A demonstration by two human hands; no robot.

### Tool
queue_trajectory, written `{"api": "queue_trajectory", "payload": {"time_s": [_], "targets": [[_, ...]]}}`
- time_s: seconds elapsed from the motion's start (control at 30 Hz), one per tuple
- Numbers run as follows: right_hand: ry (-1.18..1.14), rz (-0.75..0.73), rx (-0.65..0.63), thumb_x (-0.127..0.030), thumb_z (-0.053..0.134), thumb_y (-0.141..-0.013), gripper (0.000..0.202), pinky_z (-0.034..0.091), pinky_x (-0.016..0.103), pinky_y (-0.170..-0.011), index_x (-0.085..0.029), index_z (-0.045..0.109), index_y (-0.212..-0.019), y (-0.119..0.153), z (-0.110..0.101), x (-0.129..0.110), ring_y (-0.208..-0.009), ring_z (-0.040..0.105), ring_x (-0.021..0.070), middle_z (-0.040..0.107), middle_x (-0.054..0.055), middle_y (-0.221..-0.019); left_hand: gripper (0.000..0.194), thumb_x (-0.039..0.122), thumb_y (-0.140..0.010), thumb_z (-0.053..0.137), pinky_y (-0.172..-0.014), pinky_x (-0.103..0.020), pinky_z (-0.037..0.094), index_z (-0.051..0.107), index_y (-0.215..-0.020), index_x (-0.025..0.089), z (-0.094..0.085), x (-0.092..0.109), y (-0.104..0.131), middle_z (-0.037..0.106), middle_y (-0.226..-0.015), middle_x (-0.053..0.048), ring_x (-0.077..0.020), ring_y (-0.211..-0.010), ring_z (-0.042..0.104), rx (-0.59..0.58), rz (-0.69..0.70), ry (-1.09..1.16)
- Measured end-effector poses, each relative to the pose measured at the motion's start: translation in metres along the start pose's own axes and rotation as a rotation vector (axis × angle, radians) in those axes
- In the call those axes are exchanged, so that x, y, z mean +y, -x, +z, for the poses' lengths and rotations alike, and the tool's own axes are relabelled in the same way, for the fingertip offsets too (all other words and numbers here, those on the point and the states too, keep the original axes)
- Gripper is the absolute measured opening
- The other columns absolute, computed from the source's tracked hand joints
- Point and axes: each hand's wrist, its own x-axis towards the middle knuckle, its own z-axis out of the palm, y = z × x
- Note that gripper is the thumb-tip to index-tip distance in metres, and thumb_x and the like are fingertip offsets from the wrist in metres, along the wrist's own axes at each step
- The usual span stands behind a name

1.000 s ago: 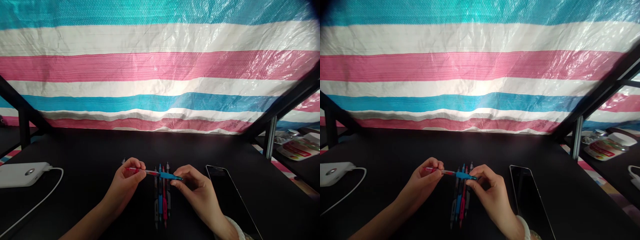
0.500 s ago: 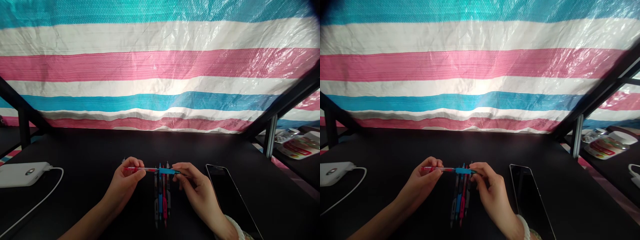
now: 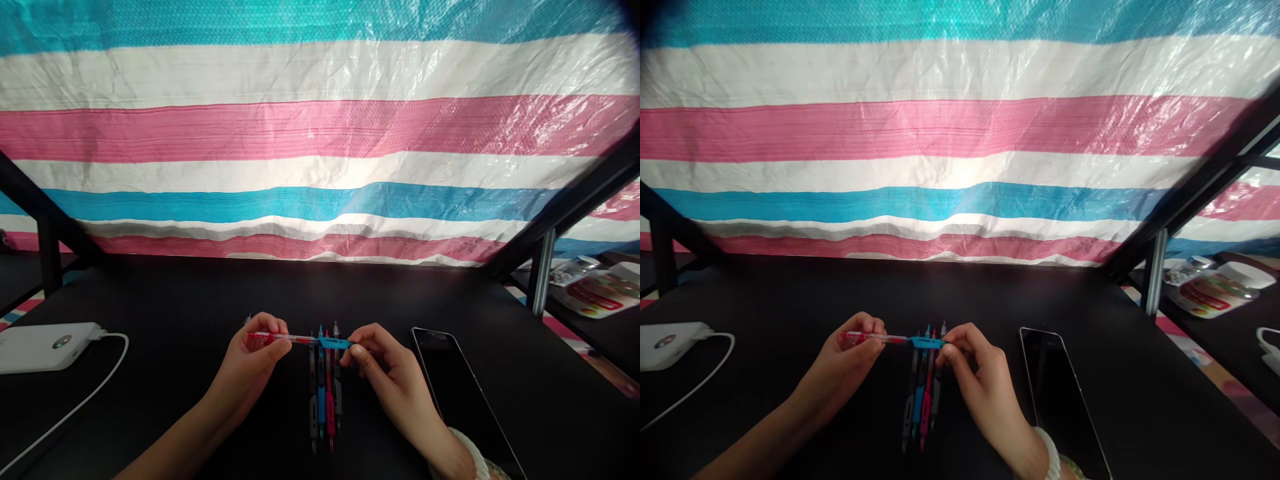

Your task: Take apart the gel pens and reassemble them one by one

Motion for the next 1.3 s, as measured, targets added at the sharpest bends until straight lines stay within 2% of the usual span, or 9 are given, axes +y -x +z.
{"api": "queue_trajectory", "payload": {"time_s": [0.3, 0.4, 0.47, 0.57, 0.77, 1.0, 1.07, 1.2, 1.3], "targets": [[0.058, -0.005, -0.025, -0.048, 0.041, -0.101, 0.05, 0.035, 0.025, -0.053, -0.019, 0.058, -0.064, 0.0, -0.0014, -0.0002, -0.054, 0.048, 0.0124, 0.056, 0.0, -0.058, 0.026, 0.017, -0.068, 0.083, -0.068, -0.024, 0.043, 0.058, -0.074, 0.018, 0.0042, 0.0019, 0.003, 0.056, -0.086, 0.001, -0.0092, -0.07, 0.052, -0.01, -0.009, -0.035], [0.005, 0.01, -0.079, -0.047, 0.042, -0.101, 0.045, 0.04, 0.025, -0.055, -0.019, 0.065, -0.074, 0.0, 0.0006, 0.0009, -0.057, 0.052, 0.0138, 0.061, 0.001, -0.061, 0.024, 0.016, -0.07, 0.081, -0.07, -0.024, 0.044, 0.058, -0.075, 0.018, 0.0038, 0.0003, 0.0015, 0.056, -0.086, 0.001, -0.0094, -0.071, 0.054, 0.015, -0.02, 0.019], [-0.037, 0.021, -0.1, -0.045, 0.047, -0.099, 0.033, 0.045, 0.026, -0.058, -0.02, 0.068, -0.095, -0.0008, 0.0025, 0.0009, -0.062, 0.057, 0.0152, 0.067, 0.002, -0.071, 0.024, 0.016, -0.07, 0.081, -0.07, -0.024, 0.045, 0.058, -0.076, 0.018, 0.0034, -0.0009, -0.0001, 0.056, -0.086, 0.002, -0.0094, -0.071, 0.055, 0.03, -0.033, 0.048], [-0.077, 0.031, -0.077, -0.04, 0.056, -0.095, 0.033, 0.051, 0.027, -0.062, -0.024, 0.055, -0.124, -0.0021, 0.0048, -0.0001, -0.069, 0.063, 0.0167, 0.072, 0.004, -0.092, 0.024, 0.016, -0.069, 0.081, -0.07, -0.023, 0.045, 0.058, -0.075, 0.018, 0.0031, -0.0017, -0.0018, 0.056, -0.085, 0.002, -0.0088, -0.071, 0.054, 0.059, -0.03, 0.069], [-0.068, 0.005, -0.028, -0.037, 0.05, -0.098, 0.012, 0.049, 0.026, -0.06, -0.025, 0.05, -0.1, -0.001, 0.0042, -0.0026, -0.068, 0.064, 0.0161, 0.073, 0.004, -0.091, 0.024, 0.015, -0.07, 0.081, -0.07, -0.023, 0.046, 0.058, -0.076, 0.018, 0.0034, -0.001, -0.0017, 0.057, -0.086, 0.002, -0.0089, -0.071, 0.055, 0.055, -0.046, 0.068], [0.106, -0.017, -0.067, -0.042, 0.044, -0.101, 0.037, 0.043, 0.025, -0.058, -0.021, 0.061, -0.077, 0.0007, -0.0003, -0.0031, -0.062, 0.056, 0.0142, 0.066, 0.001, -0.072, 0.024, 0.015, -0.071, 0.08, -0.068, -0.023, 0.045, 0.057, -0.076, 0.018, 0.0039, -0.0017, -0.0014, 0.056, -0.086, 0.002, -0.0083, -0.069, 0.054, 0.045, -0.045, 0.067], [0.089, -0.01, -0.058, -0.043, 0.046, -0.1, 0.035, 0.045, 0.026, -0.06, -0.021, 0.064, -0.079, -0.0004, 0.0004, -0.0014, -0.064, 0.058, 0.0155, 0.066, 0.001, -0.071, 0.025, 0.015, -0.07, 0.081, -0.068, -0.024, 0.046, 0.057, -0.075, 0.018, 0.0044, -0.0015, -0.0009, 0.056, -0.086, 0.001, -0.0089, -0.07, 0.055, 0.056, -0.047, 0.061], [0.012, 0.014, -0.021, -0.039, 0.06, -0.093, 0.026, 0.052, 0.029, -0.066, -0.025, 0.06, -0.114, -0.0027, 0.0038, 0.0025, -0.075, 0.067, 0.0192, 0.072, 0.003, -0.089, 0.024, 0.015, -0.069, 0.081, -0.069, -0.024, 0.046, 0.058, -0.075, 0.017, 0.0047, -0.0013, -0.0001, 0.057, -0.086, 0.001, -0.0095, -0.071, 0.055, 0.074, -0.041, 0.052], [-0.02, 0.007, -0.001, -0.035, 0.057, -0.094, 0.015, 0.052, 0.028, -0.065, -0.025, 0.056, -0.106, -0.0018, 0.0043, 0.0026, -0.075, 0.067, 0.0186, 0.072, 0.002, -0.09, 0.024, 0.015, -0.07, 0.081, -0.069, -0.023, 0.045, 0.058, -0.076, 0.018, 0.0043, -0.0016, -0.0006, 0.057, -0.086, 0.001, -0.0087, -0.071, 0.054, 0.065, -0.04, 0.058]]}}
